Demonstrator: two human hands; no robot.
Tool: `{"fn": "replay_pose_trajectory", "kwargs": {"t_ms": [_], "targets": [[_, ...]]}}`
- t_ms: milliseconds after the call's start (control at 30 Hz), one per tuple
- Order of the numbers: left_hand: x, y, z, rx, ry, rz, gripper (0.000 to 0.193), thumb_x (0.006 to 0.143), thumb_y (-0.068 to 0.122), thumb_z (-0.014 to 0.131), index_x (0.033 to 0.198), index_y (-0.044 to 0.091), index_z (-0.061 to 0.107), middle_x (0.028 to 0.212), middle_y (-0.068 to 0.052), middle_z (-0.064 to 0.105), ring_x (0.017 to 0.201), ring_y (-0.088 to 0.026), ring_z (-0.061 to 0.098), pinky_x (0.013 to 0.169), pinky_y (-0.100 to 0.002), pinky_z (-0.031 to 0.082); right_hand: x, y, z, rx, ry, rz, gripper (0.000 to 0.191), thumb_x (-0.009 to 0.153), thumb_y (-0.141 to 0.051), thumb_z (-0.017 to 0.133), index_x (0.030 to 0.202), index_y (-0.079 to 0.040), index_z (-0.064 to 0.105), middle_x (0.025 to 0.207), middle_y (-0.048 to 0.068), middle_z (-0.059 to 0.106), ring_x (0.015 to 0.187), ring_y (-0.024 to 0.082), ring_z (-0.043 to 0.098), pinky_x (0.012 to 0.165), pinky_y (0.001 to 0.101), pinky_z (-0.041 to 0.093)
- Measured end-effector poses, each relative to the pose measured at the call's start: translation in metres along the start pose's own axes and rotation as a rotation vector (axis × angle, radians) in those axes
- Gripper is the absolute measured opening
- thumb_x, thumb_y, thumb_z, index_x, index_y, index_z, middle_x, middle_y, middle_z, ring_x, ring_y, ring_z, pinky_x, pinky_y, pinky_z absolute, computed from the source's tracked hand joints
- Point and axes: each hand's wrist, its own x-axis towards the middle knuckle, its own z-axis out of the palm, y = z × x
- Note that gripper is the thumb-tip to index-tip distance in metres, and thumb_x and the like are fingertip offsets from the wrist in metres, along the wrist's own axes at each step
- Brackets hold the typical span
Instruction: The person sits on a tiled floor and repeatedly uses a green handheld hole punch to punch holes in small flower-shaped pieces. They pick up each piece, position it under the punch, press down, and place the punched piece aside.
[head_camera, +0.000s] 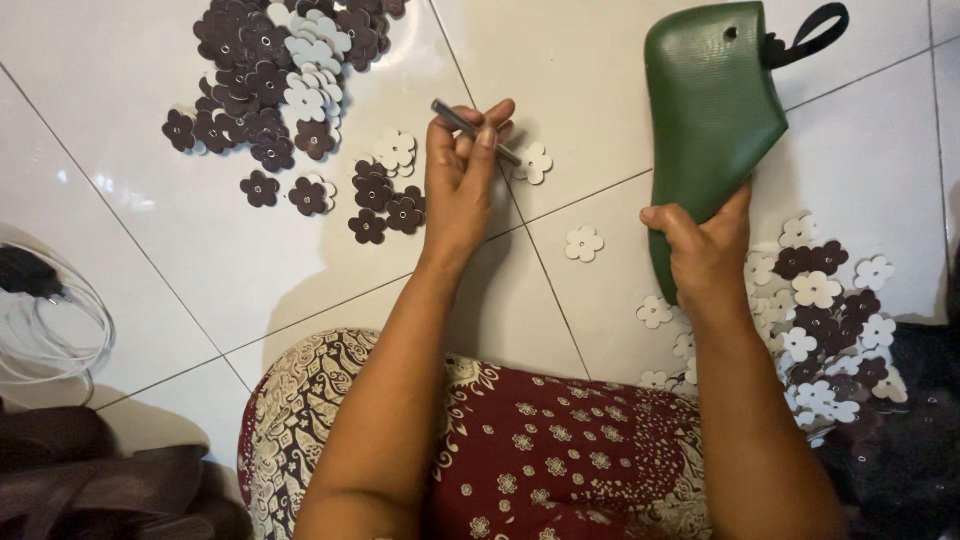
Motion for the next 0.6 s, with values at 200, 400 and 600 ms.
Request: {"fn": "replay_pose_trajectory", "kwargs": {"t_ms": [200, 400, 600], "targets": [[-0.005, -0.002, 0.006, -0.010, 0.110, -0.097, 0.017, 0.110, 0.009, 0.051, 0.123, 0.010, 0.041, 0.128, -0.014, 0.067, 0.116, -0.021, 0.070, 0.091, -0.031, 0.058, -0.004, -0.008, 0.004, -0.041, -0.022, 0.023, 0.078, 0.079, -0.003, 0.069, 0.148, 0.004, 0.035, 0.119, 0.009, 0.056, 0.100, 0.016, 0.058, 0.084, 0.0286, 0.055], [-0.007, -0.010, 0.005, -0.083, 0.101, -0.060, 0.020, 0.109, 0.006, 0.053, 0.124, 0.009, 0.041, 0.124, -0.012, 0.068, 0.117, -0.021, 0.068, 0.093, -0.031, 0.057, -0.005, -0.011, 0.004, -0.049, -0.019, 0.001, 0.078, 0.080, -0.002, 0.071, 0.149, 0.005, 0.035, 0.121, 0.010, 0.057, 0.101, 0.016, 0.059, 0.085, 0.0286, 0.056], [-0.007, -0.011, 0.006, -0.083, 0.060, -0.015, 0.019, 0.108, 0.005, 0.056, 0.123, 0.007, 0.043, 0.123, -0.013, 0.068, 0.118, -0.020, 0.067, 0.101, -0.033, 0.057, -0.004, -0.012, 0.003, -0.069, -0.011, 0.008, 0.075, 0.079, -0.003, 0.071, 0.146, 0.004, 0.037, 0.118, 0.010, 0.058, 0.098, 0.016, 0.060, 0.084, 0.0285, 0.056]]}}
